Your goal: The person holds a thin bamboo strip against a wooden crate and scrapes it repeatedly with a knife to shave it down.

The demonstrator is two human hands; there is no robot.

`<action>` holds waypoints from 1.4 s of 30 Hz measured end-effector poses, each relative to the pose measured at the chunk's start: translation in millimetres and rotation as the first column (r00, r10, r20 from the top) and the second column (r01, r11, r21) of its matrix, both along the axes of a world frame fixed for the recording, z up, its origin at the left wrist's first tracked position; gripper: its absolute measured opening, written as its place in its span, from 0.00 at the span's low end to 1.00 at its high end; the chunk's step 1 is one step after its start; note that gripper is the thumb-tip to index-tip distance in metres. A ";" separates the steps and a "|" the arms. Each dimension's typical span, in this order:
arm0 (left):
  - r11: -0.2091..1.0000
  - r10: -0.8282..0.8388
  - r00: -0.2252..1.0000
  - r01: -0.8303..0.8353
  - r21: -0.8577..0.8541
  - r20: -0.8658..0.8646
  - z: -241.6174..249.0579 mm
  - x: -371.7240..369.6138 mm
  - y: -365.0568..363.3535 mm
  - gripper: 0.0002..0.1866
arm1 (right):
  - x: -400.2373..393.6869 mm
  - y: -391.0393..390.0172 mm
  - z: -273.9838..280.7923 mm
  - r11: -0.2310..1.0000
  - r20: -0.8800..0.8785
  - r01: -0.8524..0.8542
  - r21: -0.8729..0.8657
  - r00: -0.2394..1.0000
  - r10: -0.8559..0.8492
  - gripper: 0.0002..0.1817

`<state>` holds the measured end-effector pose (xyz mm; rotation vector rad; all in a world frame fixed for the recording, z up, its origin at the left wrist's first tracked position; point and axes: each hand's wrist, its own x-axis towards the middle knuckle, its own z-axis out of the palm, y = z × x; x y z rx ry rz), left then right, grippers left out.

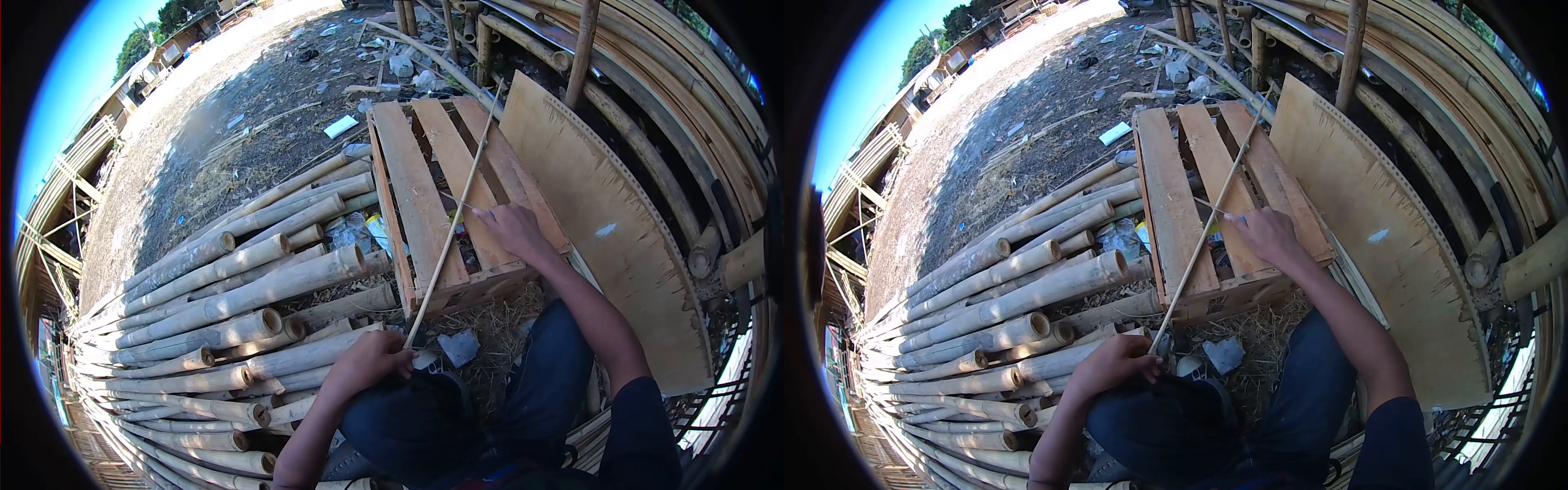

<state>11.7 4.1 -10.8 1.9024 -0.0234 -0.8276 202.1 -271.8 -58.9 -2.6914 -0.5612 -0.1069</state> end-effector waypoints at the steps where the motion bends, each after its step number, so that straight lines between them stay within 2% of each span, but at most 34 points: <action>1: 1.000 0.008 0.999 -0.009 -0.008 -0.031 1.4 0.8 -0.4 0.13 | 6.0 -2.9 -0.2 1.000 -0.051 0.013 -0.001 0.999 -0.013 0.34; 3: 0.999 0.031 0.998 -0.033 -0.038 -0.059 -2.5 1.4 0.5 0.13 | 4.4 0.3 2.1 1.000 -0.100 0.022 -0.005 0.995 -0.023 0.34; 5: 0.995 0.061 0.993 -0.068 -0.068 -0.105 -4.8 2.2 0.8 0.12 | -35.2 18.0 12.5 0.968 -0.160 -0.238 0.076 0.956 0.248 0.35; 7: 0.996 0.052 0.992 -0.059 -0.063 -0.115 -2.0 2.3 0.2 0.12 | -73.6 31.2 17.9 0.920 -0.201 -0.360 0.155 0.900 0.387 0.34; 8: 0.995 0.061 0.990 -0.070 -0.065 -0.128 -2.2 1.6 0.4 0.12 | -85.7 35.3 19.7 0.917 -0.214 -0.368 0.157 0.893 0.395 0.34; 12: 0.999 0.030 0.996 -0.033 -0.034 -0.084 -1.1 1.8 -1.5 0.12 | -98.4 35.7 21.0 0.940 -0.174 -0.319 0.125 0.925 0.337 0.32; 14: 1.000 0.004 0.998 -0.004 -0.013 -0.058 -0.4 0.3 -0.7 0.12 | -89.5 30.4 19.9 0.970 -0.171 -0.216 0.111 0.957 0.233 0.32; 15: 1.000 -0.010 0.999 0.010 -0.004 -0.038 -0.1 0.0 -0.3 0.12 | -79.8 23.2 17.5 0.988 -0.099 -0.140 0.067 0.984 0.146 0.32; 16: 1.000 -0.023 1.000 0.023 0.006 -0.011 0.7 1.2 0.1 0.12 | -76.2 15.8 15.5 0.988 -0.095 -0.140 0.066 0.985 0.145 0.32; 18: 1.000 -0.006 1.000 0.006 0.006 -0.012 3.6 1.0 -1.3 0.11 | -65.7 7.3 16.3 0.999 -0.098 -0.004 0.042 0.995 0.008 0.32; 19: 1.000 0.011 1.000 -0.011 0.005 -0.027 4.1 1.8 -2.2 0.11 | -76.2 11.9 24.6 0.999 -0.194 0.012 0.034 0.981 -0.005 0.32; 21: 1.000 0.024 0.999 -0.023 0.010 -0.025 3.3 5.8 -4.1 0.11 | -107.8 26.3 27.6 0.975 -0.287 -0.087 0.204 0.947 0.145 0.32; 23: 0.999 0.037 0.999 -0.037 0.017 -0.032 -0.1 7.2 -5.9 0.11 | -137.0 43.9 17.7 0.940 -0.402 -0.108 0.323 0.884 0.239 0.31; 25: 0.999 0.052 0.998 -0.053 0.008 0.040 -6.1 6.6 -3.7 0.15 | -150.9 60.4 28.4 0.924 -0.420 -0.083 0.373 0.873 0.248 0.31; 28: 0.997 0.067 0.994 -0.070 0.030 0.087 -6.4 3.3 -0.7 0.15 | -156.0 67.6 20.7 0.898 -0.407 -0.058 0.437 0.877 0.255 0.31; 30: 0.996 0.026 0.996 -0.033 0.083 0.083 0.8 5.4 -1.7 0.14 | -154.3 65.6 16.4 0.961 -0.275 -0.143 0.237 0.939 0.207 0.27; 31: 0.992 -0.014 0.997 0.004 0.126 0.079 4.2 6.6 -2.6 0.12 | -152.8 65.7 15.2 0.961 -0.274 -0.145 0.237 0.939 0.209 0.27; 33: 0.991 -0.025 0.997 0.014 0.136 0.074 7.0 8.2 -1.4 0.12 | -148.4 63.2 12.5 0.985 -0.150 -0.088 0.149 0.983 0.110 0.27; 34: 0.989 -0.037 0.997 0.028 0.144 0.066 6.5 7.1 -1.4 0.12 | -136.5 56.7 11.1 0.986 -0.156 -0.082 0.142 0.982 0.104 0.27; 36: 0.997 -0.015 0.999 0.013 0.072 0.030 2.4 0.7 0.2 0.12 | -109.1 39.7 10.6 0.988 -0.074 0.125 0.086 0.990 -0.118 0.30; 37: 1.000 0.012 1.000 -0.012 0.014 0.000 0.5 -0.4 0.7 0.12 | -112.6 38.5 12.3 0.988 -0.077 0.133 0.080 0.989 -0.127 0.30; 39: 1.000 0.026 0.999 -0.027 0.007 0.021 -2.1 0.2 -0.6 0.12 | -125.2 44.2 17.0 0.983 -0.216 0.015 0.181 0.976 0.025 0.29; 40: 0.999 0.044 0.998 -0.044 0.004 0.049 -2.8 0.9 -1.6 0.13 | -137.5 50.3 18.8 0.984 -0.223 0.020 0.178 0.975 0.021 0.29; 42: 0.999 0.039 0.997 -0.040 0.021 0.073 -2.5 2.7 -2.6 0.12 | -161.1 64.4 20.9 0.940 -0.270 -0.144 0.308 0.935 0.232 0.28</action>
